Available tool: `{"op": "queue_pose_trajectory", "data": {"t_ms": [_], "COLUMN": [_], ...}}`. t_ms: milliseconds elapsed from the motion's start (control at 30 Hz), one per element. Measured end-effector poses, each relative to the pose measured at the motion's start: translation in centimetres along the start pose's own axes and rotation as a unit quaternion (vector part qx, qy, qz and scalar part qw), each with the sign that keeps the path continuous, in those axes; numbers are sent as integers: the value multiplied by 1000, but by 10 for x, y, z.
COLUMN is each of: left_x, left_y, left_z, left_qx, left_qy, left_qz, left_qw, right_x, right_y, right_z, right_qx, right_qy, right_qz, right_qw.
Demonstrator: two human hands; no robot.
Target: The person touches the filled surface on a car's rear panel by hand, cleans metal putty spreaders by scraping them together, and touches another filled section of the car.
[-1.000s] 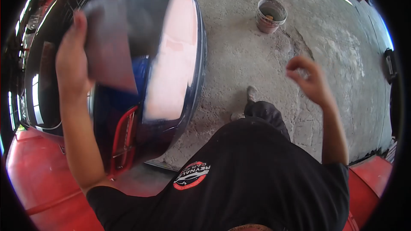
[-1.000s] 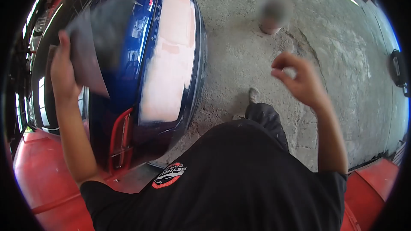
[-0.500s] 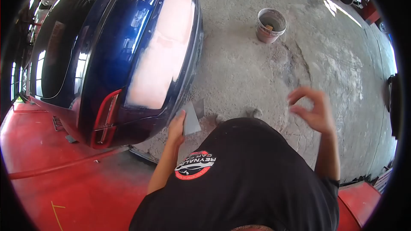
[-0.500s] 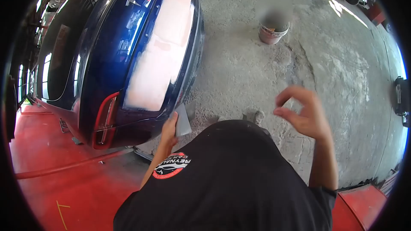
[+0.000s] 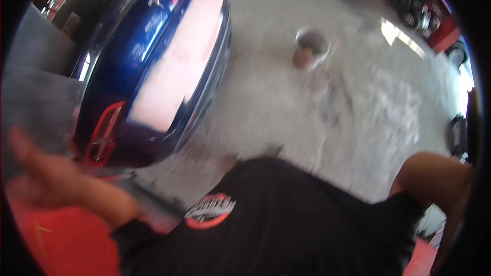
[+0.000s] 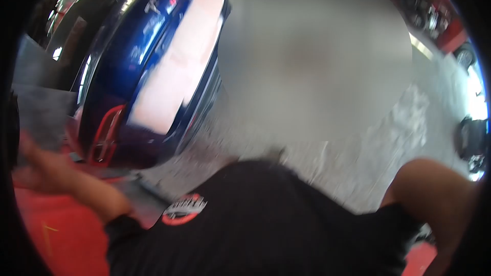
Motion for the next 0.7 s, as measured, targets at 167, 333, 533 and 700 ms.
{"op": "queue_pose_trajectory", "data": {"t_ms": [167, 333, 533, 700], "left_x": [12, 8, 21, 11], "left_y": [12, 43, 45, 43], "left_z": [14, -9, -68, -95], "left_qx": [75, 53, 44, 56], "left_qy": [-7, -42, -76, -86], "left_qz": [-123, -135, -139, -138], "left_qw": [990, 988, 986, 985], "right_x": [-73, -133, -96, -63], "right_y": [33, 89, 162, 195], "right_z": [-4, -1, -11, -27], "right_qx": [51, 85, 74, 58], "right_qy": [-150, -224, -239, -208], "right_qz": [39, 112, 124, 139], "right_qw": [987, 964, 960, 967]}}
Point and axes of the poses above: each hand's wrist, its own y-axis towards the middle knuckle, its own x-axis out of the palm, z = x × y, the point moved 10 cm from there along y, towards the middle knuckle, and after that the axes turned 8 degrees about -z, right-handed, at the moved point
